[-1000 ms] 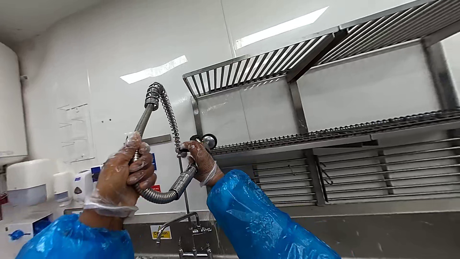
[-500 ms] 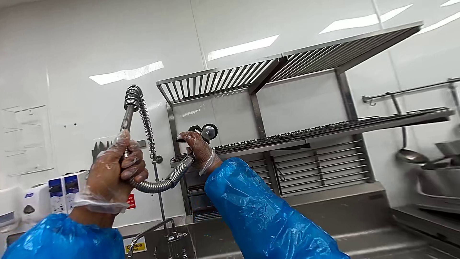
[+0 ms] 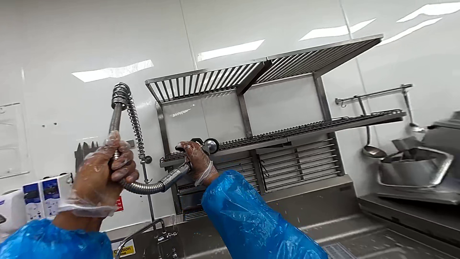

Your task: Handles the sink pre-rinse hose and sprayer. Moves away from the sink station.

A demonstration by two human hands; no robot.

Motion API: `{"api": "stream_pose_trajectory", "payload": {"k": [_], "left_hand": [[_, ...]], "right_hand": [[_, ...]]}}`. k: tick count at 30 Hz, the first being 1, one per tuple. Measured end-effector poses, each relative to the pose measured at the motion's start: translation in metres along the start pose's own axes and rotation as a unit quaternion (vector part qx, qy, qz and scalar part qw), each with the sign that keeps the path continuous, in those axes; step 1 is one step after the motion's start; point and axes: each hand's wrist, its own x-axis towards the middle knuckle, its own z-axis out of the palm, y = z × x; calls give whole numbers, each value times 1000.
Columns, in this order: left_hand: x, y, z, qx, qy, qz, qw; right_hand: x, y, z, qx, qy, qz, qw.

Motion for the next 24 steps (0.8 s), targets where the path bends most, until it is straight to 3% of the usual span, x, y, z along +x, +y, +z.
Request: {"api": "stream_pose_trajectory", "payload": {"k": [4, 6, 9, 12, 17, 21, 24], "left_hand": [[6, -1, -12, -19, -62, 11, 998], [4, 4, -14, -29, -53, 13, 998], [7, 18, -17, -24, -13, 10, 1000], [13, 23, -29, -40, -49, 4, 998], [-3, 11, -14, 4, -22, -5, 1000], [-6, 1, -20, -15, -63, 4, 998], [-13, -5, -26, -20, -56, -1, 998]], "right_hand": [[3, -10, -10, -14, 3, -3, 1000], [-7, -22, -9, -10, 6, 2, 1000], [-30, -51, -3, 20, -10, 57, 998], [-53, -71, 12, 64, -41, 133, 988], [-81, -73, 34, 116, -84, 211, 967], [-74, -49, 48, 93, -51, 167, 980], [-69, -31, 60, 73, 45, 81, 993]]}}
